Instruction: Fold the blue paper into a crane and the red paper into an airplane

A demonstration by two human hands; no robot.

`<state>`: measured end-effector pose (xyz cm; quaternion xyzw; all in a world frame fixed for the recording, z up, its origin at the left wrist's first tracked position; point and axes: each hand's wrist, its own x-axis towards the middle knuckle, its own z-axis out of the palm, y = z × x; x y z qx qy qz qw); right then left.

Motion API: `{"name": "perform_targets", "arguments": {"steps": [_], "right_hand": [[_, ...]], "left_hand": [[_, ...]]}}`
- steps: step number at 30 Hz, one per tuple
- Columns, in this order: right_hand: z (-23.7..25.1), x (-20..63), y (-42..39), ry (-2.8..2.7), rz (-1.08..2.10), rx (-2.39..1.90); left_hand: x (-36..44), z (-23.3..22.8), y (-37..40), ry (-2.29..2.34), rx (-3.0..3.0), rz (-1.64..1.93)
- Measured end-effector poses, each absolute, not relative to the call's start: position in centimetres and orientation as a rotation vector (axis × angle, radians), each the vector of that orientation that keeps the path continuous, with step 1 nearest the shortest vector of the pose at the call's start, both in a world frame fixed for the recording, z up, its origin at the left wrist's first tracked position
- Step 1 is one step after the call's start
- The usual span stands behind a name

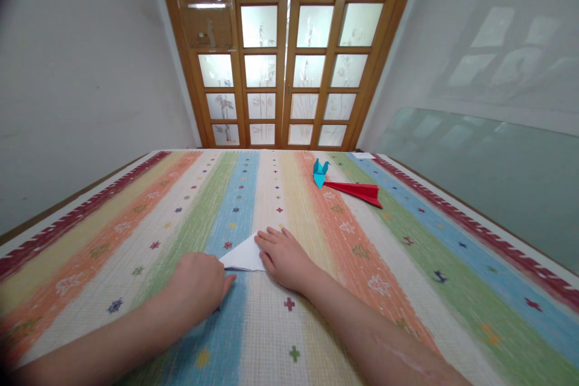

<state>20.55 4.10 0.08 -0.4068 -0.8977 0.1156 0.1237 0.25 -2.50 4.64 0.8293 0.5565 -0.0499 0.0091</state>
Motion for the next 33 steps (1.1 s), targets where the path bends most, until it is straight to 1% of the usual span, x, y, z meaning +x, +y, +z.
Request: {"name": "perform_targets", "arguments": {"steps": [3, 6, 8, 13, 16, 24, 33], "right_hand": [[0.0, 20.3, 4.1, -2.610, 0.335, -1.106], [0.0, 19.8, 4.1, -2.605, 0.336, -1.000], [0.2, 19.6, 3.9, -2.594, 0.321, -0.972], [0.8, 19.6, 3.5, -2.607, 0.272, -1.055], [1.1, 19.5, 3.0, -2.641, 0.265, -1.120], [2.8, 19.5, 1.1, -2.766, 0.163, -1.269], [5.7, 19.2, -2.0, -2.842, 0.122, -1.520]], "left_hand": [[0.4, 6.1, -2.3, 1.882, 2.622, 0.002], [0.9, 5.9, -1.0, 1.731, 2.797, 0.310], [0.8, 4.5, 0.5, 1.628, 2.856, 0.397], [-1.2, 0.0, 4.4, 1.326, 2.781, 0.421], [-2.2, -1.2, 5.2, 1.249, 2.737, 0.360], [-2.3, -1.2, 4.8, 1.279, 2.691, 0.270], [-2.3, -1.1, 4.7, 1.291, 2.688, 0.341]]}}
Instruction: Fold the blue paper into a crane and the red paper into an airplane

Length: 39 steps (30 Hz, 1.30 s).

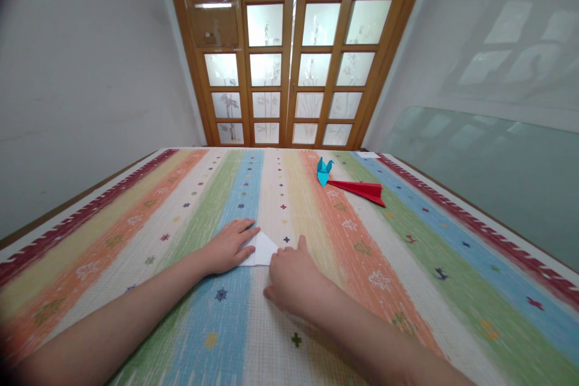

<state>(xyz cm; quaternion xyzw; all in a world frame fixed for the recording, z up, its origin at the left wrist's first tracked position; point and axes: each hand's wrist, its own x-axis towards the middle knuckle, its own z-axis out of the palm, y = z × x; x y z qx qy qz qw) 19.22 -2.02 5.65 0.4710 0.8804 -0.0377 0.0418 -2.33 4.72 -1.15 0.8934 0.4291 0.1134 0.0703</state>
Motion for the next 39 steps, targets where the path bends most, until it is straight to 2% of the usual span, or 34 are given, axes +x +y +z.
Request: {"name": "perform_targets", "arguments": {"steps": [5, 12, 21, 31, 35, 39], "right_hand": [[6.6, 19.5, -1.5, 2.599, -0.103, 1.448], [7.2, 22.4, 2.4, 2.625, -0.404, 1.548], [3.0, 24.6, 7.5, 2.657, -0.816, 1.700], [0.1, 24.0, 7.4, 2.944, -1.273, 1.740], [-0.4, 23.9, 7.1, 3.126, -1.222, 1.577], [-0.6, 23.6, 7.0, 3.411, -0.925, 1.228]], "left_hand": [[-2.3, -0.4, 4.2, 1.239, 2.713, 0.443], [-2.3, 0.9, 3.2, 0.954, 2.709, 0.443], [-2.8, 0.8, 3.6, 0.880, 2.559, 0.458], [-3.1, 0.6, 4.3, 0.849, 2.370, 0.620], [-3.3, 0.4, 4.7, 0.826, 2.314, 0.624], [-3.5, 0.2, 5.4, 0.787, 2.219, 0.639]]}}
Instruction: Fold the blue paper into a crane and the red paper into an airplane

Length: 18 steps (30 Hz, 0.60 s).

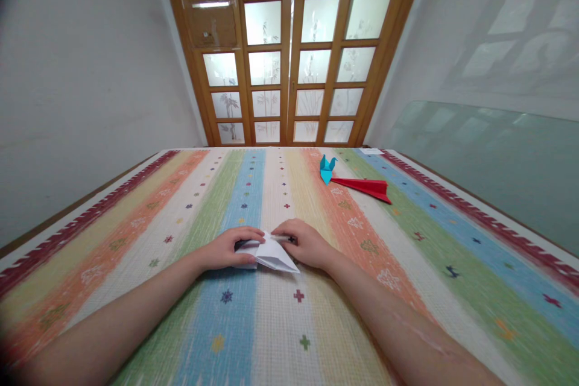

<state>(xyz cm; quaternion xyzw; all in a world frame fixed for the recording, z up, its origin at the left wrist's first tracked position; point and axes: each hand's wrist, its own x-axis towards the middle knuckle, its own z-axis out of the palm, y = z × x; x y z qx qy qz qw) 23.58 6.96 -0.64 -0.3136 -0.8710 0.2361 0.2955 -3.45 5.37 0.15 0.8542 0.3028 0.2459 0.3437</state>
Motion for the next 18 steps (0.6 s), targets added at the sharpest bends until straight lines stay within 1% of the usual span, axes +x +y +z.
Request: {"name": "perform_targets", "arguments": {"steps": [4, 8, 15, 18], "right_hand": [[-0.9, 23.5, 7.1, -2.366, 0.529, -0.714], [-1.1, 23.6, 7.2, -2.358, 0.544, -0.708], [-1.2, 22.8, 7.0, -2.170, 0.714, -0.781], [-1.1, 22.4, 7.0, -1.982, 0.912, -0.860]], "left_hand": [[-3.4, -0.1, 5.7, 0.776, 2.139, 0.694], [-3.3, 0.0, 5.6, 0.852, 2.056, 0.753], [-3.3, -0.2, 5.7, 0.970, 1.965, 0.798], [-3.3, -0.4, 5.8, 0.949, 1.908, 0.835]]}}
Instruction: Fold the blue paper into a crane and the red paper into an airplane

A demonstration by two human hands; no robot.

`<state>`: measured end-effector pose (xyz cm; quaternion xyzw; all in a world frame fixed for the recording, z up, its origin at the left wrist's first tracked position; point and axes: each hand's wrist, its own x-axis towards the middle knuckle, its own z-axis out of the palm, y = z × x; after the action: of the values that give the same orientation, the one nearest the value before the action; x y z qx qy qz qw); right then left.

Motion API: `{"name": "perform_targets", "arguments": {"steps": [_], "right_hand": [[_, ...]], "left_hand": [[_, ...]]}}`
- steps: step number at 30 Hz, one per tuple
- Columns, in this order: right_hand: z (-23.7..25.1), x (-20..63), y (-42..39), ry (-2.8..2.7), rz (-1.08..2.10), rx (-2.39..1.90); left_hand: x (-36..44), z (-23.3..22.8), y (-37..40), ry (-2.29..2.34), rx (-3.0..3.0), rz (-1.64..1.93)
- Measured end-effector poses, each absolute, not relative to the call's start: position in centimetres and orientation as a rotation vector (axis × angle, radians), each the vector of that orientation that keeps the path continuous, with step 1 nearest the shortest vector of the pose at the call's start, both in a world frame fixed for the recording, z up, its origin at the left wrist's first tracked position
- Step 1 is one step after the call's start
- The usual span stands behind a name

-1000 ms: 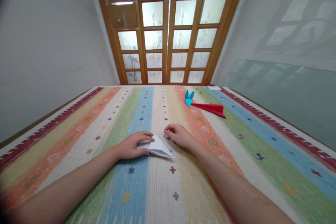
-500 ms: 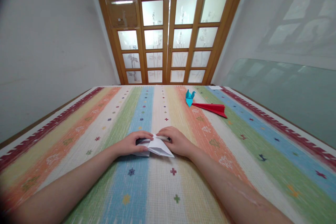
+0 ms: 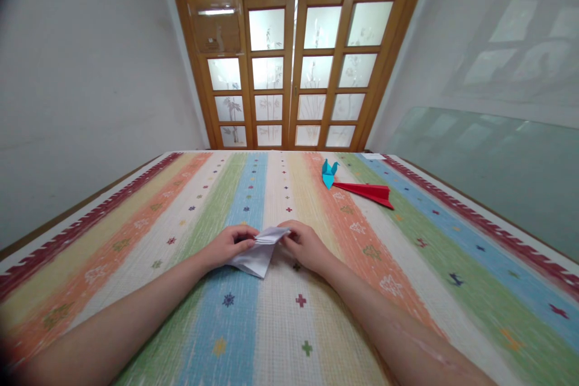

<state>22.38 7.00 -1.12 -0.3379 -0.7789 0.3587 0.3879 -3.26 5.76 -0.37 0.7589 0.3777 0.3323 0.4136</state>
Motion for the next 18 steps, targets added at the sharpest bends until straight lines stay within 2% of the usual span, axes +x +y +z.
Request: {"name": "perform_targets", "arguments": {"steps": [9, 18], "right_hand": [[-0.6, 21.4, 5.8, -1.509, 1.502, -1.058], [-1.0, 21.3, 6.4, -1.260, 1.654, -1.059]], "left_hand": [[-1.7, -0.7, 5.1, 0.925, 1.331, 0.926], [-1.2, -0.7, 4.8, 0.962, 1.376, 1.088]]}}
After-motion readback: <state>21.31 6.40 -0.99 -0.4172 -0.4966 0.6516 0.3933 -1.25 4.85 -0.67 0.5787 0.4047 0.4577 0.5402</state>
